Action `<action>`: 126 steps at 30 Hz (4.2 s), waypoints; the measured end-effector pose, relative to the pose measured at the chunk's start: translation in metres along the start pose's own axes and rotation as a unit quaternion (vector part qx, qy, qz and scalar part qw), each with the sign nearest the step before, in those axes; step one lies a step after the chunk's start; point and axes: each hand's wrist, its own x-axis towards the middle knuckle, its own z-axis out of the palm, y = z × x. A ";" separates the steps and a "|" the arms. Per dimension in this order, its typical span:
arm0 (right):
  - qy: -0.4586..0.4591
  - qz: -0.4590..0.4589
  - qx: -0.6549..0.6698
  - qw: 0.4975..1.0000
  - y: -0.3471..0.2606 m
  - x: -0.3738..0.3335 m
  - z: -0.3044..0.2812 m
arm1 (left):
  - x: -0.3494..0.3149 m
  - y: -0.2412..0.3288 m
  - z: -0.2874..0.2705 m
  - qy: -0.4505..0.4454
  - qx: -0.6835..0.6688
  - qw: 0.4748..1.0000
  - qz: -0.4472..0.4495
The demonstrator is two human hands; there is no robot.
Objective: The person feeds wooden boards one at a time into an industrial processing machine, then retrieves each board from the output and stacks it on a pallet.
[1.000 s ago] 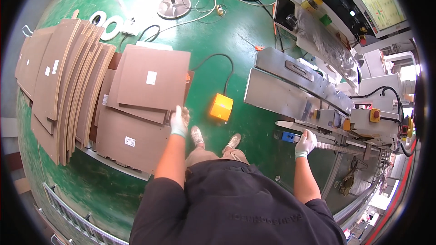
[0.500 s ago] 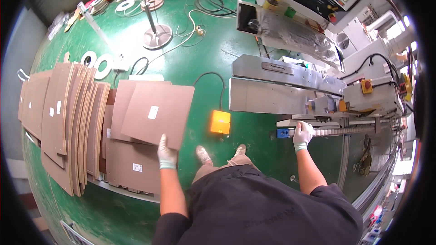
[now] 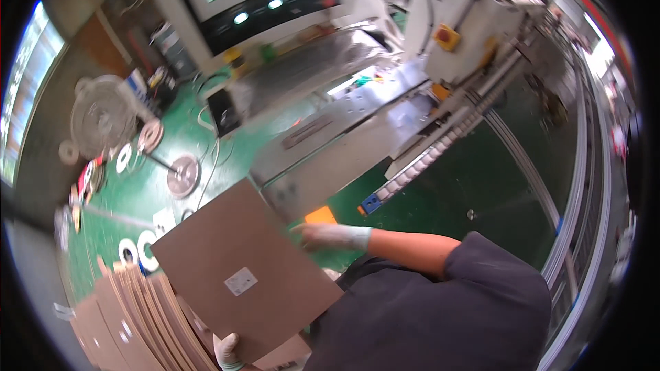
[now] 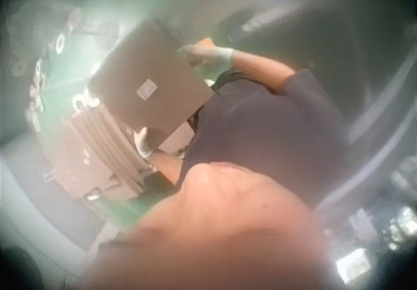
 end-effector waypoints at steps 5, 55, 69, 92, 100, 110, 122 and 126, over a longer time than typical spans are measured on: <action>0.077 -0.143 0.186 0.969 -0.076 -0.015 -0.021 | 0.076 0.075 0.062 -0.181 0.166 0.969 0.024; 0.660 -0.144 0.338 0.655 0.054 -0.218 -0.247 | 0.332 -0.126 0.346 -0.115 0.657 0.671 0.324; 0.680 -0.281 0.381 0.559 0.012 -0.299 -0.421 | 0.333 -0.121 0.348 -0.107 0.657 0.684 0.299; 0.341 -0.173 -0.607 0.697 -0.022 -0.071 -0.171 | 0.179 -0.209 0.205 -0.094 0.472 0.849 0.217; 0.263 -0.119 -0.658 0.696 -0.018 -0.040 -0.140 | 0.103 -0.349 -0.073 0.626 -0.212 0.743 -0.109; 0.307 -0.040 -0.677 0.668 -0.009 -0.032 -0.139 | 0.126 -0.351 -0.138 0.582 -0.159 0.774 -0.190; 0.343 0.001 -0.671 0.657 -0.007 -0.031 -0.140 | 0.158 -0.333 -0.072 0.465 -0.317 0.769 -0.303; 0.342 0.010 -0.675 0.654 -0.007 -0.030 -0.144 | 0.169 -0.317 -0.063 0.441 -0.547 0.643 -0.305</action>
